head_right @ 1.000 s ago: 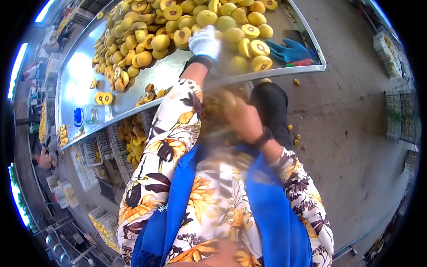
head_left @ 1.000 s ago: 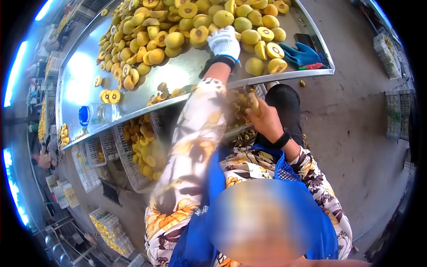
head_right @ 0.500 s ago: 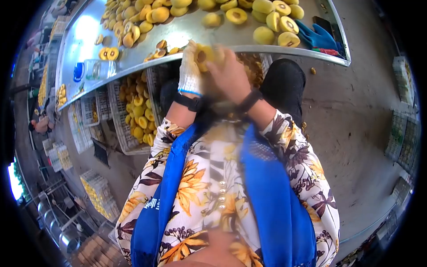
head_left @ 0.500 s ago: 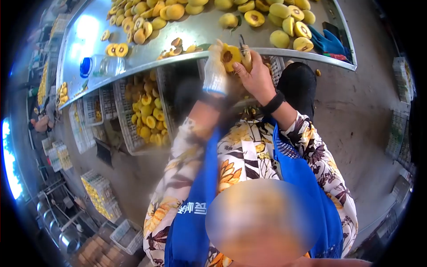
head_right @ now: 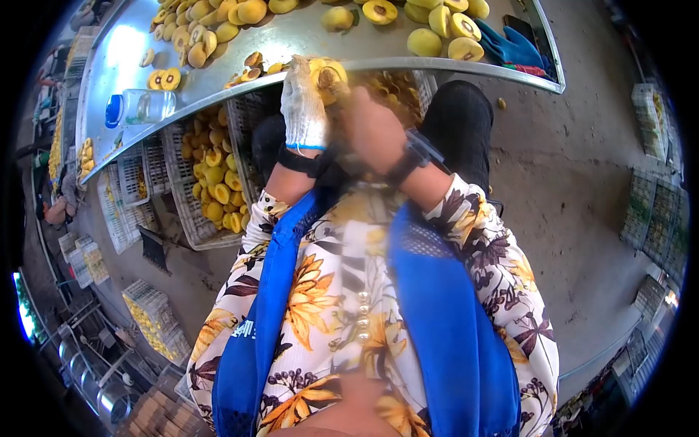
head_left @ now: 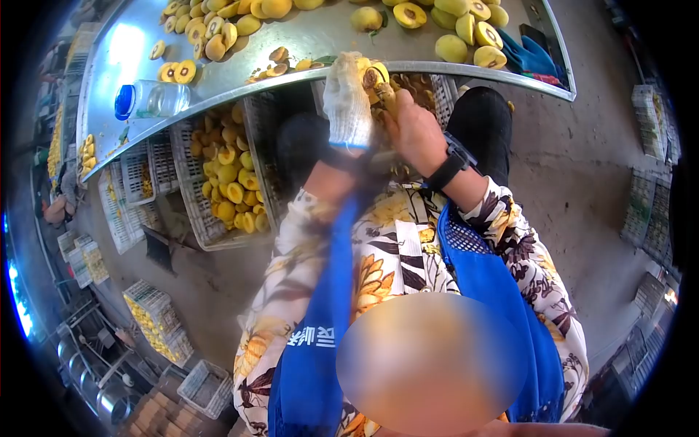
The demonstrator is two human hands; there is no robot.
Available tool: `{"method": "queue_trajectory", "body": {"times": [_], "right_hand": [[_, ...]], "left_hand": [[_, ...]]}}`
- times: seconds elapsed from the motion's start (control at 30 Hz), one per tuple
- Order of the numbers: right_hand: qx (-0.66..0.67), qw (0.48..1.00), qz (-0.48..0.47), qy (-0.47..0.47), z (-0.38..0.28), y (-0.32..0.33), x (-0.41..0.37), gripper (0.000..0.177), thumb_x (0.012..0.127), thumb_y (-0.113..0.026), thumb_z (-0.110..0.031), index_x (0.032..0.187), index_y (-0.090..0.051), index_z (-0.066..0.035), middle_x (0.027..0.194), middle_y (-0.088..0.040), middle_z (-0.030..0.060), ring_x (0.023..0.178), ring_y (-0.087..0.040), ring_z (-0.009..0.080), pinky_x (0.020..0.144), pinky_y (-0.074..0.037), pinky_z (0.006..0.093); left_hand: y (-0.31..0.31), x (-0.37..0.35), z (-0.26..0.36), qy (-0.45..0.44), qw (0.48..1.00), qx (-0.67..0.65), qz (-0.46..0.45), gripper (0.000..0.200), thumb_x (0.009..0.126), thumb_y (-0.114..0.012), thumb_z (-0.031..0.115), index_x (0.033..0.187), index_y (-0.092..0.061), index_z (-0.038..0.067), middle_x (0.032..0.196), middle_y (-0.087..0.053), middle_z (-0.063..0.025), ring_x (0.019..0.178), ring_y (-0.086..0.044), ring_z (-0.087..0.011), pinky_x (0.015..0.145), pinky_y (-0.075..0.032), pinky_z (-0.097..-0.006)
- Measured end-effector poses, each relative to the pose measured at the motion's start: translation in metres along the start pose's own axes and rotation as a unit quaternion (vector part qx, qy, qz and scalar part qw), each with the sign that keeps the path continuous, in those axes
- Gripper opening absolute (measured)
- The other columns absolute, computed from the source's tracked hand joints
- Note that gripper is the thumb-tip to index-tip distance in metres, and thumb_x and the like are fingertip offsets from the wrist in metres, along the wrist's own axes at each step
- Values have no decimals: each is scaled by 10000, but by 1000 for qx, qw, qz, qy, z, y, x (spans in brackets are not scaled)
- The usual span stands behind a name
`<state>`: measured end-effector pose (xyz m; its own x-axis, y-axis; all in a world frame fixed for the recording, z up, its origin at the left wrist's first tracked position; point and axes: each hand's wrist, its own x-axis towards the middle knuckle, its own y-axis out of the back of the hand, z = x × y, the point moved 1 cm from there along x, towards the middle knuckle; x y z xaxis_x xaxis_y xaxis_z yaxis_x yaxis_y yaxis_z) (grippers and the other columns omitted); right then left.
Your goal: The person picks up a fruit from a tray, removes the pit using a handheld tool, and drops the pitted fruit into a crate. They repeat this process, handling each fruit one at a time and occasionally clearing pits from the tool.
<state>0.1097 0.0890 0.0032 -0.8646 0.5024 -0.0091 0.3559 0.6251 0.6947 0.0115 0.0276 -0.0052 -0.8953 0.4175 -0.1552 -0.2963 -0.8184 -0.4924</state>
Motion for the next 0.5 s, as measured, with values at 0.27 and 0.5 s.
{"method": "queue_trajectory", "body": {"times": [0.27, 0.5], "right_hand": [[18, 997, -75, 26, -1, -4, -2, 233, 800, -548, -111, 891, -385, 28, 689, -552, 274, 700, -542, 457, 621, -424, 502], [37, 999, -11, 19, 4, -17, 3, 225, 776, -543, -76, 902, -381, 16, 673, -543, 265, 685, -536, 446, 617, -411, 509]], "left_hand": [[15, 16, 5, 110, 991, 75, -27, 270, 915, -493, 223, 854, -608, -14, 727, -599, -68, 621, -572, -136, 583, -483, -252], [4, 10, 3, 12, 1000, 3, 4, 265, 936, -476, 227, 1009, -555, -15, 824, -603, -98, 708, -602, -165, 630, -508, -270]]}}
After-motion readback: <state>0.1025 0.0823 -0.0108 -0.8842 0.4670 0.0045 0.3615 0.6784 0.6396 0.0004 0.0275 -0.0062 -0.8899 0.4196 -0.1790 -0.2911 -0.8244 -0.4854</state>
